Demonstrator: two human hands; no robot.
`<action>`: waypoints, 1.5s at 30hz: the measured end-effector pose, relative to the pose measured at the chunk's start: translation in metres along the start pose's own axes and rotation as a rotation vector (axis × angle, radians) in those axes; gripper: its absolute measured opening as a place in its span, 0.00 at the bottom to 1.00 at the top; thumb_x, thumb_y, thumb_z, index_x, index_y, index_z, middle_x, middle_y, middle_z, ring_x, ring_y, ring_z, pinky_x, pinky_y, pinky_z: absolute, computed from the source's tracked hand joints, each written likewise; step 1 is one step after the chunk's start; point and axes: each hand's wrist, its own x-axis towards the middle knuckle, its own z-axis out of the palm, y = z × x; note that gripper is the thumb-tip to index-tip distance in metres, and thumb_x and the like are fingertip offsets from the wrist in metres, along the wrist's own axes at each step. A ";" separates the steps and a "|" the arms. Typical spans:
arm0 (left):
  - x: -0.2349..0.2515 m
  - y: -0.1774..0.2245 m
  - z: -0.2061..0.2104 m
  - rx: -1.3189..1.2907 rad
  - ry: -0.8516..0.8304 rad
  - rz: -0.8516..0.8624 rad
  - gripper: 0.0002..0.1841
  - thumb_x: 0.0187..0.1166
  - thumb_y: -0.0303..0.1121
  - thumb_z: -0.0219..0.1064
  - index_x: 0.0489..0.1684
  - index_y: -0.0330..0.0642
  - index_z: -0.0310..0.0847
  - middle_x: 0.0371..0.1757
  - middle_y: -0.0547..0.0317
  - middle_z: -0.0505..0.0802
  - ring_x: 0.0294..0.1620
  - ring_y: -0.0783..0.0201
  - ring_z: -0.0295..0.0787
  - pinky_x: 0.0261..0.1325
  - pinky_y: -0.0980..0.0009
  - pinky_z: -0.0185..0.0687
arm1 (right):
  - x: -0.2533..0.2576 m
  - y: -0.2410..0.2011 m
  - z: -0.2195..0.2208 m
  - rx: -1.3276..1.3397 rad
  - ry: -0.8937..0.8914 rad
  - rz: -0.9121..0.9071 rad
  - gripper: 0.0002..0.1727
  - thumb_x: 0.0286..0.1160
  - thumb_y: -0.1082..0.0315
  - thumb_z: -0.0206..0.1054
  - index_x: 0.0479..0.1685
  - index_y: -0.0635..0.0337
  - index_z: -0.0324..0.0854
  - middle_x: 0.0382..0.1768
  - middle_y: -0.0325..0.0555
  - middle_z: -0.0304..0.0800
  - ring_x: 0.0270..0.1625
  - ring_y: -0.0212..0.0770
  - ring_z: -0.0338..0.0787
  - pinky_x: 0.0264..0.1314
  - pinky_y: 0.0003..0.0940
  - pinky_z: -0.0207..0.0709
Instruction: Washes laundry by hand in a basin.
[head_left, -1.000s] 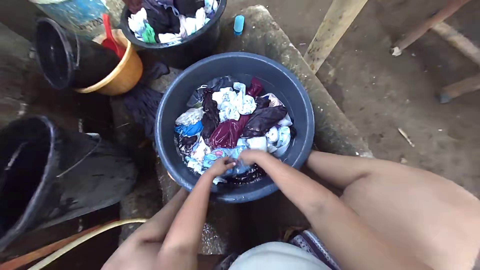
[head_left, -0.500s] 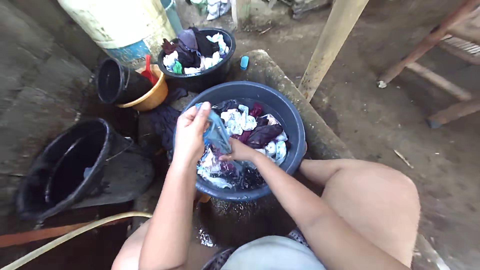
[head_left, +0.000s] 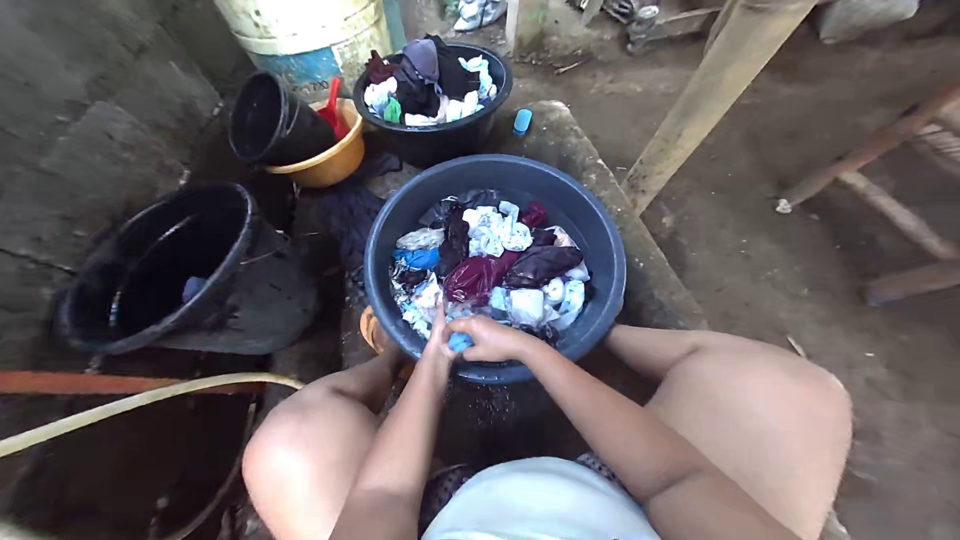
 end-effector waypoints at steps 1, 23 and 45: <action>0.001 0.000 0.004 -0.019 -0.014 0.007 0.26 0.94 0.55 0.37 0.49 0.45 0.75 0.28 0.61 0.87 0.26 0.68 0.86 0.28 0.70 0.84 | -0.007 0.005 -0.003 0.174 0.094 0.007 0.24 0.66 0.79 0.70 0.65 0.75 0.80 0.64 0.68 0.86 0.68 0.55 0.86 0.76 0.49 0.75; 0.011 -0.066 0.009 0.793 -0.113 -0.039 0.26 0.71 0.20 0.74 0.68 0.33 0.70 0.48 0.49 0.89 0.42 0.63 0.88 0.46 0.65 0.88 | 0.008 0.103 0.006 0.518 0.366 0.457 0.17 0.75 0.73 0.72 0.58 0.72 0.80 0.52 0.59 0.87 0.52 0.45 0.87 0.63 0.44 0.81; -0.118 0.171 0.032 1.325 0.274 0.900 0.31 0.70 0.39 0.80 0.73 0.41 0.77 0.63 0.46 0.89 0.60 0.56 0.89 0.65 0.51 0.86 | -0.024 0.227 -0.062 0.873 1.347 0.787 0.27 0.91 0.58 0.57 0.78 0.70 0.68 0.63 0.64 0.79 0.55 0.49 0.83 0.57 0.45 0.79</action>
